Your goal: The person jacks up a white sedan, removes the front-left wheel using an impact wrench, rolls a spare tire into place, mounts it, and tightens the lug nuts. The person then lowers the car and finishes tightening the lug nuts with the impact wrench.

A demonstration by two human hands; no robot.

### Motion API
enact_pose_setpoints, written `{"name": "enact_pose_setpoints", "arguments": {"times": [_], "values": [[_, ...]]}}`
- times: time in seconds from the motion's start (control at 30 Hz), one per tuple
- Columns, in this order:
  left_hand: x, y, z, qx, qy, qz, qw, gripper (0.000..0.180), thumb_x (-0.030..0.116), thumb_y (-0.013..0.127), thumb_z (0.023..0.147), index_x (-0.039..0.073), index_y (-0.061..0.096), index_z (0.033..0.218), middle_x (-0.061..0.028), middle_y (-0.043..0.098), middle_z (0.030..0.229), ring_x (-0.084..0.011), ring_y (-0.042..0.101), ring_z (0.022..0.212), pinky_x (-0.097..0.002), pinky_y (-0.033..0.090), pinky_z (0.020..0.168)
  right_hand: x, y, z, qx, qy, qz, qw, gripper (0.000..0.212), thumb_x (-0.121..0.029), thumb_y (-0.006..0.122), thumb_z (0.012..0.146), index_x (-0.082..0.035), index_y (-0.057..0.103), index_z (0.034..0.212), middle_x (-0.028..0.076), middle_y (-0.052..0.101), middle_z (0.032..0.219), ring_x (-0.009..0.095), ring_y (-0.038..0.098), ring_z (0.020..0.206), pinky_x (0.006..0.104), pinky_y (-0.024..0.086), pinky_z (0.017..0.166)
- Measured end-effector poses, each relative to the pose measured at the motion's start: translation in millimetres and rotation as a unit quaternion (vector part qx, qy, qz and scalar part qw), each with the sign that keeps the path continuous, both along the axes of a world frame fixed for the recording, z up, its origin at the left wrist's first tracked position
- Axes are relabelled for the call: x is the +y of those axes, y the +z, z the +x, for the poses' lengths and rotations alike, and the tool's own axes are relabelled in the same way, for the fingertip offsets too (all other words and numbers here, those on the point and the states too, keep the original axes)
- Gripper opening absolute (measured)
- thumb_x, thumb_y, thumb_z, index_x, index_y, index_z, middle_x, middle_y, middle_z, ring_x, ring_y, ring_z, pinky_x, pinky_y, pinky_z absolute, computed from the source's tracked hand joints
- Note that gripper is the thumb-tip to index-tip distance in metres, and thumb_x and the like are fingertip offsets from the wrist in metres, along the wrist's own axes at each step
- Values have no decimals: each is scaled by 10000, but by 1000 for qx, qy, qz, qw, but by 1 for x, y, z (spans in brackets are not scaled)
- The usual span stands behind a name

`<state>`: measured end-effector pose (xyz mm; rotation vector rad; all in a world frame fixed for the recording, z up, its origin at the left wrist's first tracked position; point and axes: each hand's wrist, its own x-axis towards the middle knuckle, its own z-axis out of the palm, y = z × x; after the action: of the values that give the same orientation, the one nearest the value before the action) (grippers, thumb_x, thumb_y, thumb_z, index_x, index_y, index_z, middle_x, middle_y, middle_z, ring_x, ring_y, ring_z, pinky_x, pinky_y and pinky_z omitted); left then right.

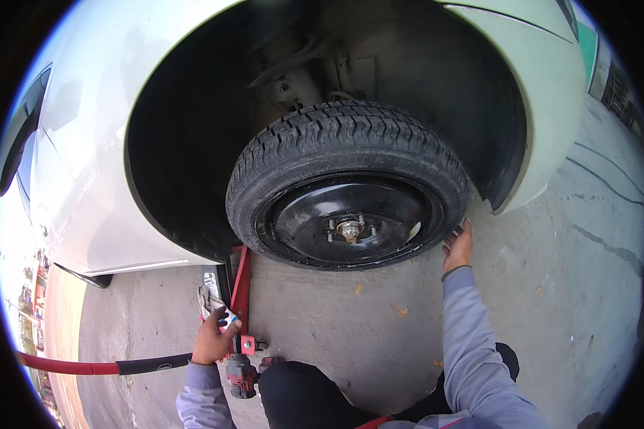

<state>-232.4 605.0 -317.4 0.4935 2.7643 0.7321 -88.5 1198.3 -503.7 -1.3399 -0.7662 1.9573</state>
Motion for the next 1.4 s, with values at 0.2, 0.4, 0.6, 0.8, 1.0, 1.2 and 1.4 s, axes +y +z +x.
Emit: {"name": "enact_pose_setpoints", "arguments": {"times": [0.2, 0.4, 0.6, 0.8, 1.0, 1.2, 1.4], "values": [[182, 100, -152, 209, -110, 317, 919, 545, 376, 511, 1080, -53, 529, 1416, -189, 612, 1375, -254, 577, 1249, -334, 394, 1108, 28, 22, -19, 192, 82, 123, 970, 680, -596, 381, 1029, -79, 576, 1424, 43, 638, 1413, 266, 571, 1294, 396, 378, 1130], [246, 115, -180, -202, 6, 405, 892, 690, 590, 520, 1011, -1, 628, 1351, -157, 702, 1271, -275, 654, 1173, -359, 462, 1065, 24, 59, -10, 273, 109, 85, 952, 608, -548, 424, 1032, -86, 624, 1374, 54, 670, 1364, 246, 605, 1259, 380, 412, 1119], [179, 52, -79, -35, 28, 376, 926, 487, 376, 471, 1076, -51, 692, 1159, -99, 694, 1069, -175, 591, 1038, -309, 425, 993, -2, 28, 36, 338, 91, -2, 937, 638, -573, 542, 989, -37, 638, 1321, 104, 684, 1326, 277, 661, 1164, 388, 463, 1071], [160, 54, -25, 24, 12, 331, 943, 408, 268, 463, 1062, -58, 670, 1194, -161, 686, 1204, -252, 615, 1135, -342, 417, 1054, -22, 55, 55, 274, 75, -148, 947, 763, -681, 445, 978, -75, 570, 1424, 114, 640, 1385, 321, 616, 1241, 444, 467, 1102], [163, 68, 48, 88, -44, 225, 969, 370, 279, 566, 950, 15, 687, 1180, -199, 640, 1283, -399, 529, 1301, -496, 339, 1155, -151, 157, 137, 202, -24, -202, 958, 799, -713, 404, 971, -134, 481, 1516, 105, 523, 1521, 348, 509, 1371, 502, 398, 1158], [183, 89, 137, 48, -168, 24, 984, 479, 350, 642, 904, 55, 642, 1282, -188, 572, 1378, -407, 440, 1377, -562, 255, 1205, -196, 203, 209, 197, -27, -345, 917, 823, -720, 453, 945, -146, 448, 1536, 107, 475, 1562, 362, 454, 1416, 541, 347, 1185], [252, 92, 261, -169, -211, 53, 961, 865, 484, 650, 935, -68, 345, 1527, -284, 438, 1496, -448, 378, 1419, -543, 239, 1217, -211, 182, 228, 107, -3, -350, 930, 819, -715, 491, 937, -116, 495, 1496, 123, 546, 1496, 351, 530, 1344, 504, 392, 1164]]}}
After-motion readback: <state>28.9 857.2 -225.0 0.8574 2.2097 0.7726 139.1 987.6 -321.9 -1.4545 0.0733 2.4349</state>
